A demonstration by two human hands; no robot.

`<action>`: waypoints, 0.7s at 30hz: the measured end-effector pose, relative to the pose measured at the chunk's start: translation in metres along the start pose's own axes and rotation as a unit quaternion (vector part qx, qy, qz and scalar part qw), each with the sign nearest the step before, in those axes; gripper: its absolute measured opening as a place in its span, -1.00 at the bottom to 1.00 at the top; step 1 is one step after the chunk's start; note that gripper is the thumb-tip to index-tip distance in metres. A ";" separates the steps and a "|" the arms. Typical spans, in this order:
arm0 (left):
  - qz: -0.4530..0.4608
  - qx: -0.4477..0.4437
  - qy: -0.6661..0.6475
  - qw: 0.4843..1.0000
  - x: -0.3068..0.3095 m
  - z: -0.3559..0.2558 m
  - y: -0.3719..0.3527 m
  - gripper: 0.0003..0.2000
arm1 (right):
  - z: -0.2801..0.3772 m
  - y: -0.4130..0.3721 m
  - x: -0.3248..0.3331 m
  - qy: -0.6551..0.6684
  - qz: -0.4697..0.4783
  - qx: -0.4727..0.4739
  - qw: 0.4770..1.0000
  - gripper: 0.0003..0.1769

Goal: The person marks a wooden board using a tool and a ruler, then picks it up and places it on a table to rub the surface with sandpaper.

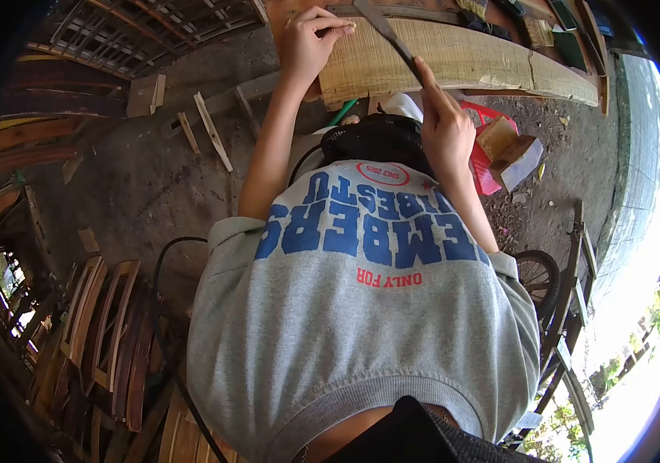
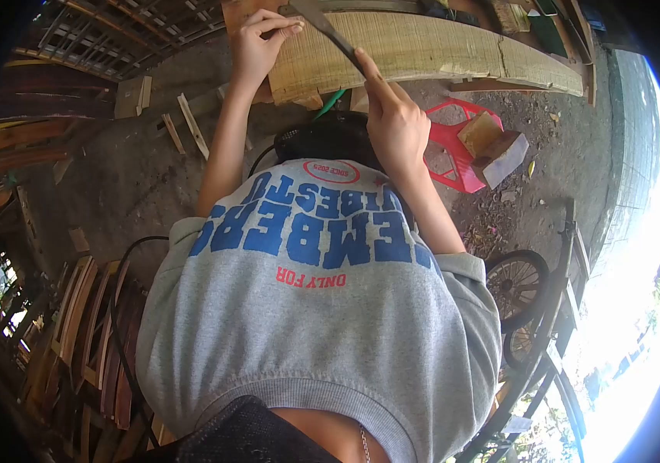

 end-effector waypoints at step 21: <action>-0.085 -0.122 -0.050 0.988 0.021 0.006 0.099 -0.85 | -0.014 0.073 -0.021 0.056 -0.093 -0.003 0.994 -0.47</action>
Point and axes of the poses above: each hand's wrist, its own y-axis towards the middle knuckle, its own x-axis out of the back of the hand, z = x × y, the point moved 4 cm from there along y, towards the middle knuckle, and after that the axes turned 9 degrees about -y, right-handed, at the moved point
